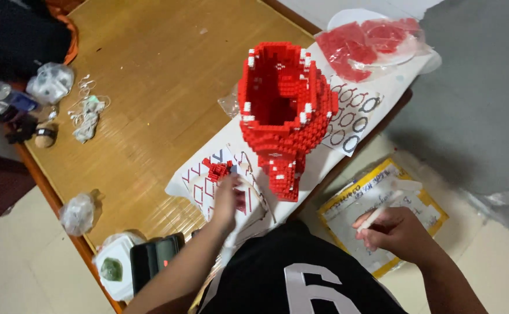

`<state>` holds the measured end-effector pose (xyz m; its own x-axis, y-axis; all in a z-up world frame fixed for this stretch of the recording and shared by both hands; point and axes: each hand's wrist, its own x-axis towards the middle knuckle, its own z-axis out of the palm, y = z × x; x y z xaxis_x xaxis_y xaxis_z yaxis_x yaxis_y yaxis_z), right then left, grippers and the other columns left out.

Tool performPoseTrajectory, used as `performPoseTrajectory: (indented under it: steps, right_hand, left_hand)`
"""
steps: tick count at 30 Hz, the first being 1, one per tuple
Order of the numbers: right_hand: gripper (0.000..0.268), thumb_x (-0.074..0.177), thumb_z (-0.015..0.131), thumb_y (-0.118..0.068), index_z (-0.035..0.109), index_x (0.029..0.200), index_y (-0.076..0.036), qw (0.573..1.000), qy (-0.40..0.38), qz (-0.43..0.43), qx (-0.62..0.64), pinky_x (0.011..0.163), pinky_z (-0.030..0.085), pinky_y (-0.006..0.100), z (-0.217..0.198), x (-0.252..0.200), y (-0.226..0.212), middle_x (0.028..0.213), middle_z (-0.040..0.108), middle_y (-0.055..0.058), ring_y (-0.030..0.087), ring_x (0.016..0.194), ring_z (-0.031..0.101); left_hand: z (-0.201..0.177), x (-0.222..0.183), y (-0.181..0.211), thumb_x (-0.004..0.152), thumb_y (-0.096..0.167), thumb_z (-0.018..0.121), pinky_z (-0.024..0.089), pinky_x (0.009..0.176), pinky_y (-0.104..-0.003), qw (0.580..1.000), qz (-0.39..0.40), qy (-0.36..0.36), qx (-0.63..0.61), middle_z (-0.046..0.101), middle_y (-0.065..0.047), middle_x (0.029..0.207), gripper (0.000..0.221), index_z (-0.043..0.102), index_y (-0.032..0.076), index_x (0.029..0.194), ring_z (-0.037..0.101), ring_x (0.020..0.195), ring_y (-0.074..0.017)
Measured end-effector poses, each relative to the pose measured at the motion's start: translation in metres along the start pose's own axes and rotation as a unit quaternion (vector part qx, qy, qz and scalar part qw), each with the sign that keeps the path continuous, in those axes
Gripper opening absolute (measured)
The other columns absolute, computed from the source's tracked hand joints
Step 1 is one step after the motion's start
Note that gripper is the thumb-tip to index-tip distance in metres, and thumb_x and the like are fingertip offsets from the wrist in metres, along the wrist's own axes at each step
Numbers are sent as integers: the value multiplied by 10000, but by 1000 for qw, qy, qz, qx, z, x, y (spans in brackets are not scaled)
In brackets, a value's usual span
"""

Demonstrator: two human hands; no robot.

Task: Assembling a large red and white structure using small interlocking toy blocks and a small mallet to secure them.

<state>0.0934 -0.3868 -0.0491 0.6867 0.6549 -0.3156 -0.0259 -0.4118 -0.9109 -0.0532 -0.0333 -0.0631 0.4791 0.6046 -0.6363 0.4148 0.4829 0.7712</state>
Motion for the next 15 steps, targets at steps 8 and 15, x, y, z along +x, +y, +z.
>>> performPoseTrajectory:
  steps: [8,15]
  right_hand:
    - [126,770,747,-162,789,688,-77,984,84,66,-140,600,453,297,74,-37,-75,674,795,14,109,592,588]
    - [272,912,616,-378,799,861,-183,934,85,245,-245,664,515,261,117,-64,-128,978,844,4,151,861,745]
  left_hand:
    - [48,17,-37,897,732,297,452,989,-448,953,-205,-214,-55,489,-204,1441,850,442,109,1456,484,1272,-358]
    - [59,27,-48,802,888,140,564,894,-426,917,-197,-321,-128,670,-176,1327,1044,569,154,1407,707,991,-294]
